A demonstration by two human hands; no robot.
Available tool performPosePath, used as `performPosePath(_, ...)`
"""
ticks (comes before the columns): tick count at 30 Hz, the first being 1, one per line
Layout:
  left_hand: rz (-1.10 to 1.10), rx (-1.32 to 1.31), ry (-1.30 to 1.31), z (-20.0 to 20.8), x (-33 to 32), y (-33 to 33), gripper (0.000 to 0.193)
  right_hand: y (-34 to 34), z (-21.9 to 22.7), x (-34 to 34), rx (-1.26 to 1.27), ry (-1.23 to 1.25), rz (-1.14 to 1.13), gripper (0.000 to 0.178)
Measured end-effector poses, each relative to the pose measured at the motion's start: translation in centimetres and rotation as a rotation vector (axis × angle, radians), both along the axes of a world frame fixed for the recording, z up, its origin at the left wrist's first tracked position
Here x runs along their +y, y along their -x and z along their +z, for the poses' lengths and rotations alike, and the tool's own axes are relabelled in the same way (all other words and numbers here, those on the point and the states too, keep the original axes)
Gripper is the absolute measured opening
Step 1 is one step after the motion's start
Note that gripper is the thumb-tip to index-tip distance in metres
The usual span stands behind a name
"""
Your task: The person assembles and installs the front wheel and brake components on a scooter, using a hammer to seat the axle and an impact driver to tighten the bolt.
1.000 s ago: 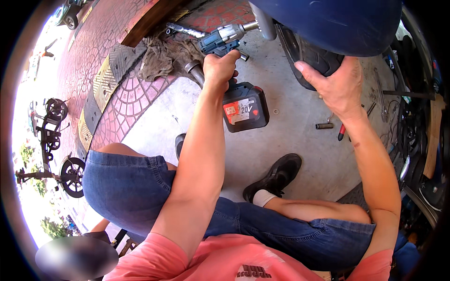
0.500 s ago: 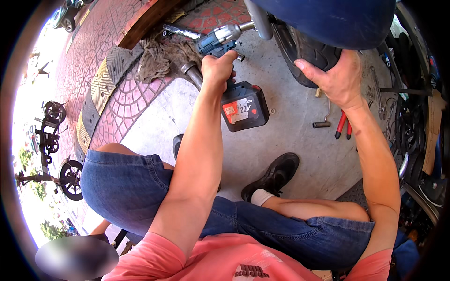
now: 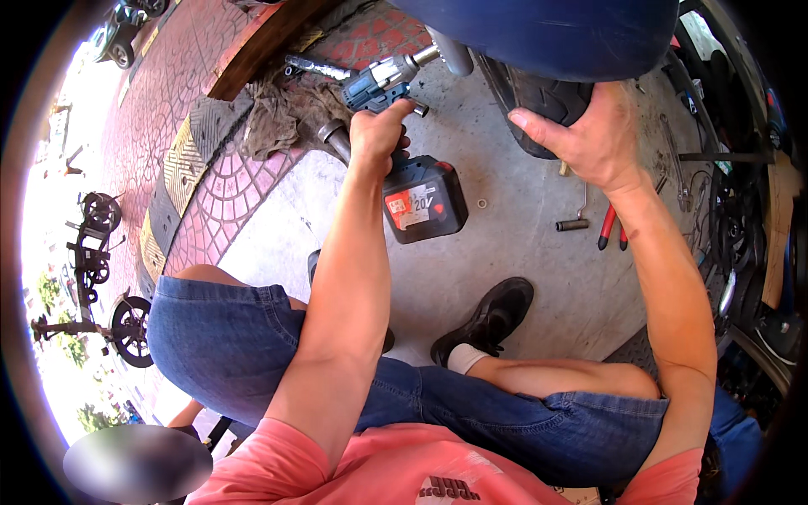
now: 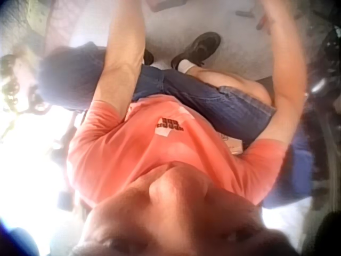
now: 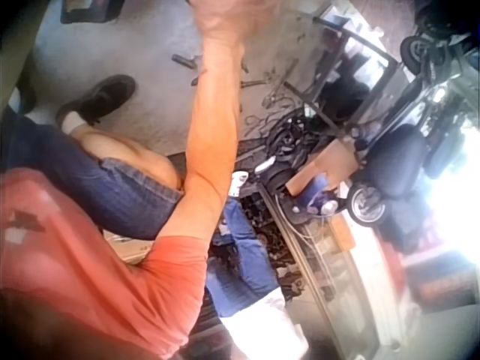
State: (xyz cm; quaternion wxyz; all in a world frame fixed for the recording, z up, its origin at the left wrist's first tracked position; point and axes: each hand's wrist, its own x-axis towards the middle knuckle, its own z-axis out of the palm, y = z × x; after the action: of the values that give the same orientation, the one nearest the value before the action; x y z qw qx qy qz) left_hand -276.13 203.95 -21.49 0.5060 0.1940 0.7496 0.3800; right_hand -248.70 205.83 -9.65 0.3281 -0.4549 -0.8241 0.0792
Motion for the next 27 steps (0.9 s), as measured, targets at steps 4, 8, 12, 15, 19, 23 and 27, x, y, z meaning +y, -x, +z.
performPosePath(4,-0.032,0.073,-0.009,0.4,0.0,-0.1,0.045,0.0,-0.6,-0.4,-0.01,0.028,-0.047,0.102)
performPosePath(8,-0.036,0.089,-0.004,0.0,0.2,0.2,0.043,0.4,-0.6,-0.6,0.028,0.043,-0.088,0.105)
performPosePath(12,-0.028,0.068,-0.051,-0.1,0.1,-0.2,0.037,0.1,-1.0,-1.0,0.061,0.041,-0.068,0.105)
performPosePath(15,-0.042,0.053,-0.058,0.0,0.1,0.1,0.037,0.5,-0.4,-1.2,0.118,-0.035,-0.052,0.102)
performPosePath(19,-0.044,0.05,-0.046,-0.1,0.0,-0.1,0.039,-0.2,1.2,-1.3,0.115,0.11,-0.025,0.103)
performPosePath(23,-0.061,0.065,-0.076,-0.3,0.3,-0.3,0.038,-0.3,-1.0,-0.8,0.141,-0.03,-0.067,0.103)
performPosePath(27,-0.077,0.046,-0.111,-1.3,0.3,0.2,0.034,0.0,-1.4,-1.9,0.237,0.031,-0.078,0.102)
